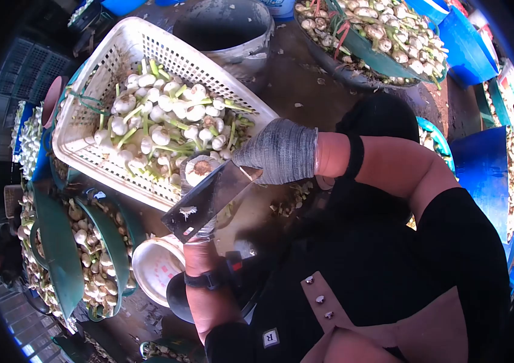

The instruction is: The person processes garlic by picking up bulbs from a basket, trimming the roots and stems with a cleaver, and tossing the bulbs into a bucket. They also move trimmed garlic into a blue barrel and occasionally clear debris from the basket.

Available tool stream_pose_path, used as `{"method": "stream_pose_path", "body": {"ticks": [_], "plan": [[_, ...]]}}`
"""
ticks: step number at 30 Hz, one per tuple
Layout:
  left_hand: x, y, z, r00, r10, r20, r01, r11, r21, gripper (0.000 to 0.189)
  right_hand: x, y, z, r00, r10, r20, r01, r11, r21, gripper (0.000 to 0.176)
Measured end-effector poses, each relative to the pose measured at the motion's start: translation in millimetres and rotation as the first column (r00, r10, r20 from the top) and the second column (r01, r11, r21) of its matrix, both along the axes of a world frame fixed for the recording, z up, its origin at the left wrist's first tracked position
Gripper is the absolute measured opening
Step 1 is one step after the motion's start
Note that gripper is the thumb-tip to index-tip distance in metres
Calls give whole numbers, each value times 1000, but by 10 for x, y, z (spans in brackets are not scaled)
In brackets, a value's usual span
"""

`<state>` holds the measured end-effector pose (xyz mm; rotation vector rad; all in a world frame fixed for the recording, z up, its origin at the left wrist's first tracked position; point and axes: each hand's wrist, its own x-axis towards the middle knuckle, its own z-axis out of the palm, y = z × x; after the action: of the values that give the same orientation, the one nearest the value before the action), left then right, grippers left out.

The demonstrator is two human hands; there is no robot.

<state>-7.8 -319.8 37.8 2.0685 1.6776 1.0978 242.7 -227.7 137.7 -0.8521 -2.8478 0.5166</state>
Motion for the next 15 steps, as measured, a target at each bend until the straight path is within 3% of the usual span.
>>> {"method": "stream_pose_path", "body": {"ticks": [6, 15], "plan": [[3, -76, -30, 996, -66, -58, 66, 998, -8, 49, -23, -80, 145, 999, 29, 32, -27, 998, -59, 23], [62, -17, -78, 957, -274, -99, 274, 962, -12, 47, -9, 101, -537, 996, -80, -26, 77, 991, -113, 17]]}}
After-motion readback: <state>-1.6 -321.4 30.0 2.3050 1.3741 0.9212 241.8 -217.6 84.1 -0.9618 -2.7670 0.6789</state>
